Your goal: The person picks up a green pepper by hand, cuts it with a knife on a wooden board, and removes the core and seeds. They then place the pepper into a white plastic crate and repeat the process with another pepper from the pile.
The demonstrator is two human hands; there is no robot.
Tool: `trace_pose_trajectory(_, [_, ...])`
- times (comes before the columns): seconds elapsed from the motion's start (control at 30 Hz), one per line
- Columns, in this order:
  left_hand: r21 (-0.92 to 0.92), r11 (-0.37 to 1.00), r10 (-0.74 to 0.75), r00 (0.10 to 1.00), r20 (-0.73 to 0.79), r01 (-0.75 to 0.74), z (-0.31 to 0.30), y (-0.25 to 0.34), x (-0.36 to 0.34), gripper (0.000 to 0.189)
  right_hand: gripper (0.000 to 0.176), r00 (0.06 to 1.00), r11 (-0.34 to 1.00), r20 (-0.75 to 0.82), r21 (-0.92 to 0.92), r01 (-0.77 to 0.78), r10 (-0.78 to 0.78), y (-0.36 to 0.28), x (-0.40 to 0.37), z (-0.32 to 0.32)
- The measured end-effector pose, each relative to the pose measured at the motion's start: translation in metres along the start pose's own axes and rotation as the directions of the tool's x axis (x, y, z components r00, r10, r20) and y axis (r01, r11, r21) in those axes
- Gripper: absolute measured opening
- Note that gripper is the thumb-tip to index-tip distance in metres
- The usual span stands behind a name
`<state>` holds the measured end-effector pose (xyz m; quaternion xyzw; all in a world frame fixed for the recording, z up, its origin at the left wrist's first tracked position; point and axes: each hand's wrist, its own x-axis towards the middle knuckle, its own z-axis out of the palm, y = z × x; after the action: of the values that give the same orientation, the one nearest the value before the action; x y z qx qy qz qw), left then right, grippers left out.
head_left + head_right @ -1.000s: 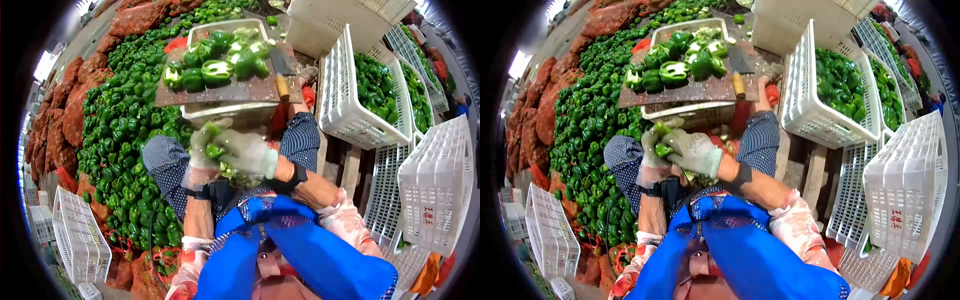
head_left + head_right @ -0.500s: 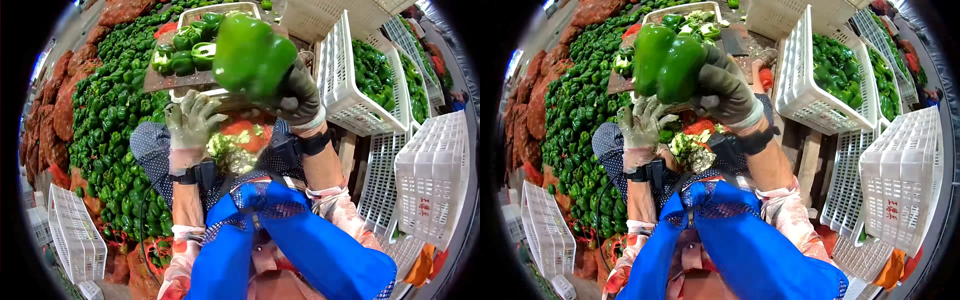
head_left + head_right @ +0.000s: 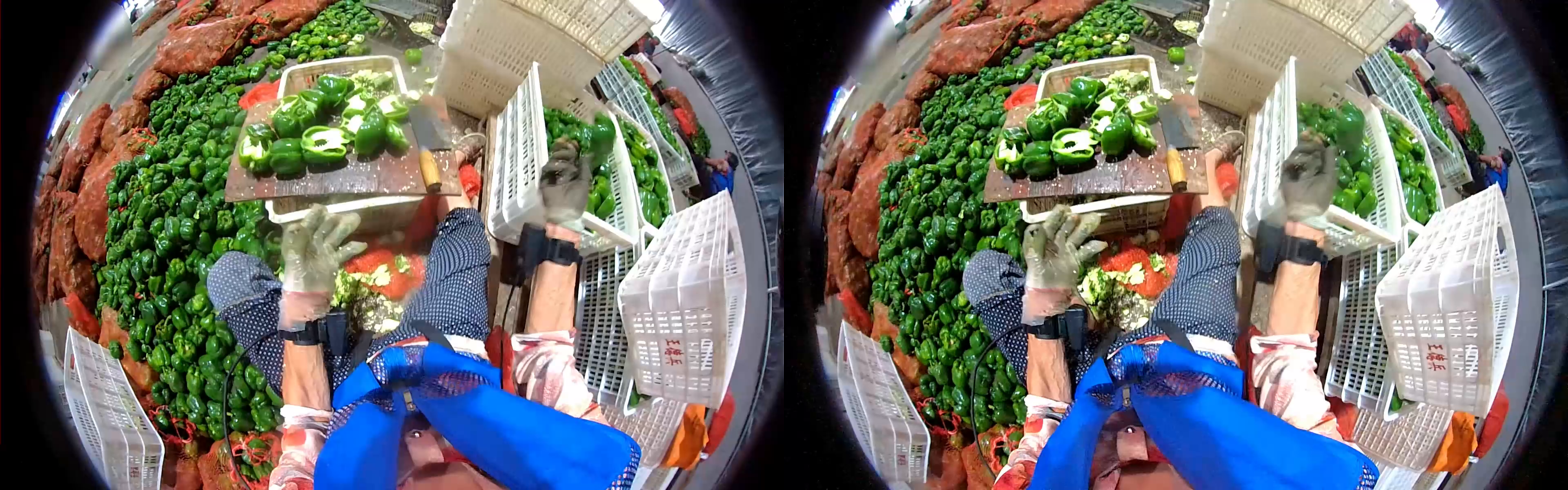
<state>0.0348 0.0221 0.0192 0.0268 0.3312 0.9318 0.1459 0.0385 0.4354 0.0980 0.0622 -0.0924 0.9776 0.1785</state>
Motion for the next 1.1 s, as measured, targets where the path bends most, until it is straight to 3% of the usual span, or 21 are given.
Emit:
trace_pose_trajectory(0.03, [-0.001, 1.0, -0.021, 1.0, 0.012, 0.021, -0.004, -0.005, 0.004, 0.074, 0.029, 0.982, 0.934, -0.176, -0.356, -0.004, -0.063, 0.005, -0.001, -0.02])
trace_pose_trajectory(0.1, [0.003, 0.996, -0.087, 0.996, 0.015, 0.087, -0.004, -0.01, 0.007, 0.069, 0.03, 0.983, 0.572, -0.179, -0.811, -0.128, -0.033, 0.053, -0.013, -0.009])
trace_pose_trajectory(0.17, [-0.009, 0.991, -0.135, 0.99, -0.04, 0.135, 0.002, -0.009, 0.007, 0.058, 0.038, 0.989, 0.221, -0.115, -0.966, -0.133, 0.095, 0.1, -0.008, 0.013])
trace_pose_trajectory(0.2, [-0.017, 0.982, -0.189, 0.981, -0.044, 0.189, -0.006, -0.013, 0.011, 0.055, 0.046, 0.984, -0.024, -0.109, -0.994, -0.107, 0.141, 0.118, 0.007, 0.012])
trace_pose_trajectory(0.23, [-0.021, 0.975, -0.224, 0.973, -0.05, 0.223, -0.015, -0.013, 0.016, 0.052, 0.045, 0.951, -0.471, 0.131, -0.844, 0.256, 0.281, 0.122, 0.036, -0.035])
trace_pose_trajectory(0.27, [-0.018, 0.975, -0.223, 0.974, -0.031, 0.223, -0.009, -0.009, 0.011, 0.048, 0.044, 0.843, -0.753, 0.361, -0.395, 0.526, 0.399, 0.125, 0.065, -0.081])
trace_pose_trajectory(0.3, [-0.005, 0.98, -0.199, 0.98, -0.032, 0.199, -0.001, -0.008, 0.004, 0.045, 0.042, 0.9, -0.713, 0.239, -0.55, 0.435, 0.365, 0.152, 0.076, -0.08])
trace_pose_trajectory(0.33, [-0.041, 0.954, -0.299, 0.936, -0.187, 0.296, 0.005, -0.002, 0.004, 0.042, 0.041, 0.939, -0.667, 0.113, -0.677, 0.311, 0.324, 0.179, 0.087, -0.079])
trace_pose_trajectory(0.37, [-0.074, 0.944, -0.33, 0.932, -0.151, 0.322, -0.009, -0.005, 0.01, 0.042, 0.043, 0.917, -0.678, -0.003, -0.674, 0.294, 0.4, 0.194, 0.103, -0.073])
trace_pose_trajectory(0.4, [-0.084, 0.953, -0.301, 0.94, -0.158, 0.291, -0.025, -0.014, 0.011, 0.041, 0.05, 0.874, -0.606, 0.193, -0.654, 0.453, 0.445, 0.201, 0.122, -0.117])
trace_pose_trajectory(0.43, [-0.1, 0.955, -0.294, 0.943, -0.156, 0.281, -0.039, -0.02, 0.014, 0.04, 0.053, 0.936, -0.753, 0.054, -0.579, 0.312, 0.347, 0.211, 0.111, -0.089])
trace_pose_trajectory(0.53, [-0.05, 0.973, -0.229, 0.966, -0.12, 0.224, -0.045, -0.012, 0.01, 0.052, 0.047, 0.985, -0.799, -0.008, -0.587, 0.133, 0.171, 0.212, 0.111, -0.098])
trace_pose_trajectory(0.63, [-0.049, 0.976, -0.218, 0.973, -0.076, 0.214, -0.051, -0.016, 0.011, 0.072, 0.047, 0.963, -0.72, 0.26, -0.654, 0.234, 0.077, 0.185, 0.078, -0.095])
trace_pose_trajectory(0.7, [-0.153, 0.958, -0.251, 0.967, -0.046, 0.241, -0.049, -0.024, 0.013, 0.081, 0.041, 0.974, -0.441, 0.116, -0.877, 0.192, 0.193, 0.195, 0.02, -0.014])
trace_pose_trajectory(0.73, [-0.266, 0.931, -0.255, 0.967, 0.02, 0.251, -0.045, -0.03, 0.012, 0.065, 0.035, 0.932, -0.402, 0.246, -0.85, 0.34, 0.267, 0.201, -0.003, -0.016])
trace_pose_trajectory(0.83, [-0.382, 0.865, -0.287, 0.945, 0.157, 0.327, -0.018, -0.025, 0.013, 0.047, 0.047, 0.79, -0.556, 0.259, -0.59, 0.585, 0.556, 0.23, -0.073, -0.009])
trace_pose_trajectory(0.87, [-0.349, 0.936, -0.094, 0.989, -0.113, 0.049, -0.051, -0.074, 0.03, 0.042, 0.047, 0.756, -0.544, 0.143, -0.61, 0.576, 0.639, 0.241, -0.09, 0.003])
trace_pose_trajectory(0.97, [-0.012, 1.0, -0.03, 0.981, -0.19, 0.028, -0.057, -0.054, 0.014, 0.037, 0.044, 0.683, -0.375, 0.239, -0.689, 0.62, 0.69, 0.25, -0.117, -0.001])
trace_pose_trajectory(1.0, [0.085, 0.992, 0.108, 0.984, -0.143, -0.097, -0.051, -0.052, 0.004, 0.041, 0.043, 0.664, -0.313, 0.298, -0.703, 0.639, 0.686, 0.251, -0.118, -0.004])
trace_pose_trajectory(1.03, [0.066, 0.992, -0.087, 0.973, -0.214, 0.103, -0.027, -0.026, -0.008, 0.046, 0.043, 0.673, -0.382, 0.225, -0.679, 0.627, 0.705, 0.251, -0.121, 0.007])
trace_pose_trajectory(1.1, [0.254, 0.964, -0.036, 0.984, -0.175, 0.08, -0.027, -0.025, -0.009, 0.05, 0.044, 0.679, -0.445, 0.181, -0.632, 0.635, 0.712, 0.252, -0.123, 0.015])
